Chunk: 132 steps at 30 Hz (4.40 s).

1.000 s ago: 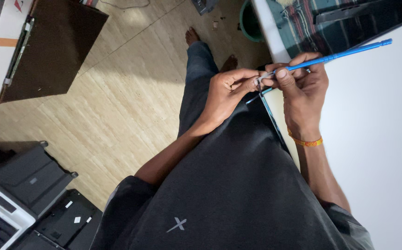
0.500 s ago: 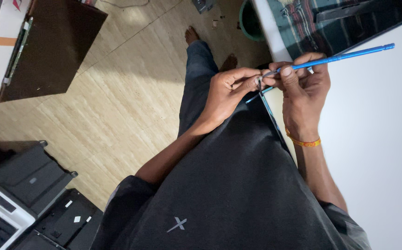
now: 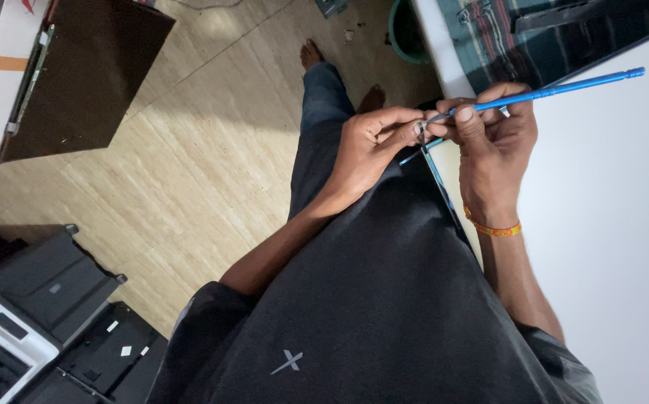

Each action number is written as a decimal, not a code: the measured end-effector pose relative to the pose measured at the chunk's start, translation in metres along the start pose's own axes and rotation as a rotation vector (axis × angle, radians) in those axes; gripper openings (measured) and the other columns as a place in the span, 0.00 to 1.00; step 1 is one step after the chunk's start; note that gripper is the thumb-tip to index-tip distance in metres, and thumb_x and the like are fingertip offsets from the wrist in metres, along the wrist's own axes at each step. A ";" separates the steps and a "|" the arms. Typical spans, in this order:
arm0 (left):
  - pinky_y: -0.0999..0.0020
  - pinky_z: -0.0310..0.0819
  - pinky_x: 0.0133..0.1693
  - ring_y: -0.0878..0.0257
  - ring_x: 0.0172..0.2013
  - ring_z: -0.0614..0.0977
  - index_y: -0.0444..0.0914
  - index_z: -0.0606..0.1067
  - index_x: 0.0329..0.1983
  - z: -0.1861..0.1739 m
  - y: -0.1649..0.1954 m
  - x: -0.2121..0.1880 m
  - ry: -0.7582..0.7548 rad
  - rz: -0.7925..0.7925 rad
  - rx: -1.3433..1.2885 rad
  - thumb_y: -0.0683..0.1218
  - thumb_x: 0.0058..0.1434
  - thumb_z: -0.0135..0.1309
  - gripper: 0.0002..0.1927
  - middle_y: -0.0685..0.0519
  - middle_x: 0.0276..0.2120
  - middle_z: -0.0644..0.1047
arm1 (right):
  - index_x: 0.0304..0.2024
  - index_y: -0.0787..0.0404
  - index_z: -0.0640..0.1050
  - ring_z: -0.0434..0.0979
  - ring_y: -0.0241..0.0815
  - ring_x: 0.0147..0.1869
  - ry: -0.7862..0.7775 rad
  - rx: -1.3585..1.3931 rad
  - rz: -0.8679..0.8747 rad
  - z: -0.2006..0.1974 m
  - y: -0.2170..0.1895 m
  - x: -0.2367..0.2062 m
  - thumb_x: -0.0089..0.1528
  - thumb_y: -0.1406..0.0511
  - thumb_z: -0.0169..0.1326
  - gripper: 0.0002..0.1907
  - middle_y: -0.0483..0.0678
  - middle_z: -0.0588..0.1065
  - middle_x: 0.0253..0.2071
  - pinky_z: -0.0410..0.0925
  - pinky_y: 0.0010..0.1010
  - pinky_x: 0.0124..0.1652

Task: The person uses a blue precision tool to pry and remove small clips from the frame of a flat white panel. They then use a brush to sweep the panel surface and continue prying along the edges.

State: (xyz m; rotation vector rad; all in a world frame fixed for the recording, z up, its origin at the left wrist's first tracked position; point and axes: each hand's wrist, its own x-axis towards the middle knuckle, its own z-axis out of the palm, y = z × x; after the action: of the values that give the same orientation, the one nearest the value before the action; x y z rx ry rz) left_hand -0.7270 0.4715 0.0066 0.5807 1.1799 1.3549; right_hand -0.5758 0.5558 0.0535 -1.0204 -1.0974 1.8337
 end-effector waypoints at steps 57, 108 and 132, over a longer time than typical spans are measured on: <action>0.68 0.83 0.50 0.64 0.45 0.85 0.31 0.79 0.54 -0.002 0.008 -0.003 -0.050 -0.012 -0.027 0.46 0.73 0.54 0.14 0.49 0.43 0.83 | 0.53 0.66 0.69 0.84 0.50 0.52 -0.069 -0.064 -0.001 -0.001 -0.010 0.002 0.76 0.75 0.57 0.09 0.55 0.77 0.42 0.81 0.38 0.48; 0.69 0.84 0.49 0.65 0.44 0.86 0.32 0.79 0.53 0.000 0.006 -0.005 -0.039 0.003 -0.006 0.45 0.72 0.54 0.13 0.49 0.42 0.84 | 0.54 0.63 0.68 0.85 0.48 0.49 -0.025 -0.066 -0.003 -0.002 -0.007 -0.004 0.75 0.73 0.57 0.11 0.56 0.78 0.40 0.82 0.37 0.47; 0.68 0.84 0.49 0.64 0.45 0.86 0.32 0.79 0.53 0.000 0.004 -0.007 -0.055 -0.001 -0.031 0.46 0.72 0.54 0.13 0.49 0.42 0.83 | 0.54 0.63 0.68 0.85 0.50 0.51 -0.079 -0.067 -0.012 -0.006 -0.006 -0.006 0.76 0.72 0.57 0.10 0.54 0.76 0.40 0.83 0.40 0.48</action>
State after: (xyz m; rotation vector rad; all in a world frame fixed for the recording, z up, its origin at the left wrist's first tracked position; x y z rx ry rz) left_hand -0.7274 0.4663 0.0122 0.5914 1.1130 1.3463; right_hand -0.5669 0.5547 0.0585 -0.9849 -1.2171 1.8522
